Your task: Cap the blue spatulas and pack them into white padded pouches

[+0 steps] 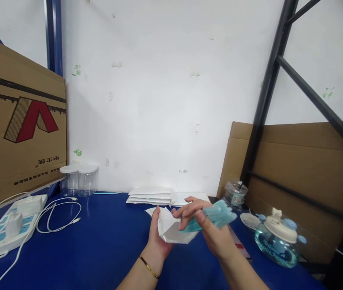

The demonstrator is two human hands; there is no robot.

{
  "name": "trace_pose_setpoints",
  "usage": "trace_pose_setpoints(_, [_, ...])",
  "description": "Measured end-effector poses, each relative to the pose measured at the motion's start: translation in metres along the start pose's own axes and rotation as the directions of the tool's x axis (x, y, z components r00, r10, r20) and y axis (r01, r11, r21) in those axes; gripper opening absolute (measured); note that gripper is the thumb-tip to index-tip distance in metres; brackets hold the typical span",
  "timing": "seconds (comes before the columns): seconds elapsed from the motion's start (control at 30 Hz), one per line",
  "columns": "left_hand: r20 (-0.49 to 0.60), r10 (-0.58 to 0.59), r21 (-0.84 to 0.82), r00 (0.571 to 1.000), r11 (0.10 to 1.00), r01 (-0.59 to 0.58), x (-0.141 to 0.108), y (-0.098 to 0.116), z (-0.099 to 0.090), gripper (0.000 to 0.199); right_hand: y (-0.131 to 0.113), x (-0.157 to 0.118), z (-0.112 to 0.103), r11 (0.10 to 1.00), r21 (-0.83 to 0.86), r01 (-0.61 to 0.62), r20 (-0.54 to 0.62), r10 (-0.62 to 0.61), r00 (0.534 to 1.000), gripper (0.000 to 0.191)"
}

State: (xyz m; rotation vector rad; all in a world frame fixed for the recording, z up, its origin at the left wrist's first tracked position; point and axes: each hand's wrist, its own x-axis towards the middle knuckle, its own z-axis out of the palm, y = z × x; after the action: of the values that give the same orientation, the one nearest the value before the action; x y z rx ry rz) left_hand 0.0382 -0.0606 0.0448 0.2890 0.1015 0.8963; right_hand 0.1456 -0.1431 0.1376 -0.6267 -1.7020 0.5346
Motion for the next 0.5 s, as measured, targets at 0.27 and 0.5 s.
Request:
trace_pose_setpoints(0.27, [-0.068, 0.030, -0.160, 0.997, 0.986, -0.041, 0.001, -0.016, 0.010, 0.019, 0.003, 0.008, -0.002, 0.903, -0.428, 0.041, 0.337, 0.117, 0.934, 0.008])
trace_pose_setpoints(0.5, [-0.188, 0.032, -0.167, 0.982, 0.984, -0.064, 0.006, -0.017, 0.023, 0.020, 0.017, 0.032, -0.019, 0.964, -0.228, -0.135, 0.462, 0.229, 0.857, 0.022])
